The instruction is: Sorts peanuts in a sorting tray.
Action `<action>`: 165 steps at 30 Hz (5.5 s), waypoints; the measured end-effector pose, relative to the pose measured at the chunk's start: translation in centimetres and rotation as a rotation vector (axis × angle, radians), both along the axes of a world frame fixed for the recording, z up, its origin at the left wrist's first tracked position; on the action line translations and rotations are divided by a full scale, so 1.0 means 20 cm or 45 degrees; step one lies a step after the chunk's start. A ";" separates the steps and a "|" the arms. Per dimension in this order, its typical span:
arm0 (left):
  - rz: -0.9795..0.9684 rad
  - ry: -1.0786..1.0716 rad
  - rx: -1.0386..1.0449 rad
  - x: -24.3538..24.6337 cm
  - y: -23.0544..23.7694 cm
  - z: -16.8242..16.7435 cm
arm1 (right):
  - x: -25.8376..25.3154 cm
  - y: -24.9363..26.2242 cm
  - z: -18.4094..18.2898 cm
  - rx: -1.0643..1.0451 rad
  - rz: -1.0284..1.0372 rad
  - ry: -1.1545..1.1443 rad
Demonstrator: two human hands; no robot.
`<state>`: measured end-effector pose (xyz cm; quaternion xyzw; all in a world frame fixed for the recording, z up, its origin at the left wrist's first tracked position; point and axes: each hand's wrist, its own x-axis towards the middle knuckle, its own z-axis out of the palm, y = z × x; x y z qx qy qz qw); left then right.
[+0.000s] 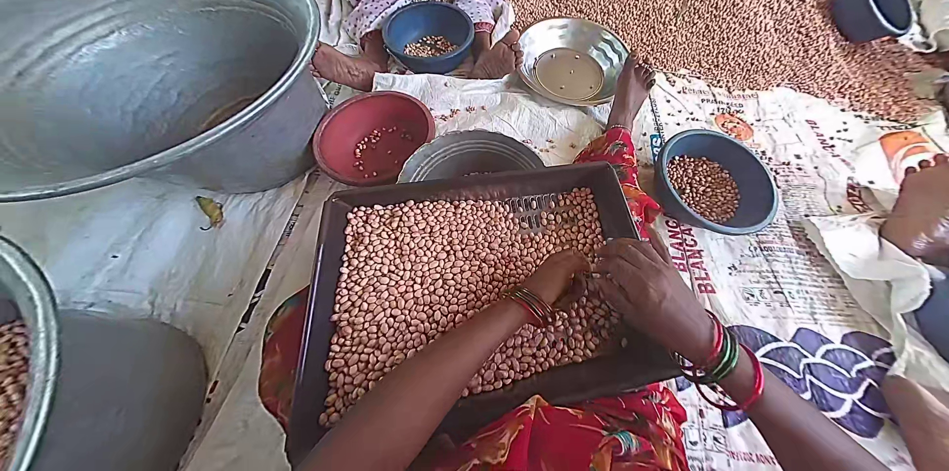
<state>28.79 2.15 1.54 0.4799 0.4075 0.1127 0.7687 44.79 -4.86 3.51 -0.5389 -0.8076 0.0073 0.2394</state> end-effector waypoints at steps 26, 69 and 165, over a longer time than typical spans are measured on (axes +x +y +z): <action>0.506 0.177 0.370 -0.57 -0.04 0.09 | -0.60 -0.01 -0.02 -1.428 0.437 0.100; 0.834 -0.301 -0.375 -0.66 0.03 0.04 | -0.67 0.39 0.19 -0.657 0.333 0.242; -0.477 0.327 0.531 -0.70 -0.19 0.03 | -0.45 0.08 0.04 -1.446 0.309 -0.281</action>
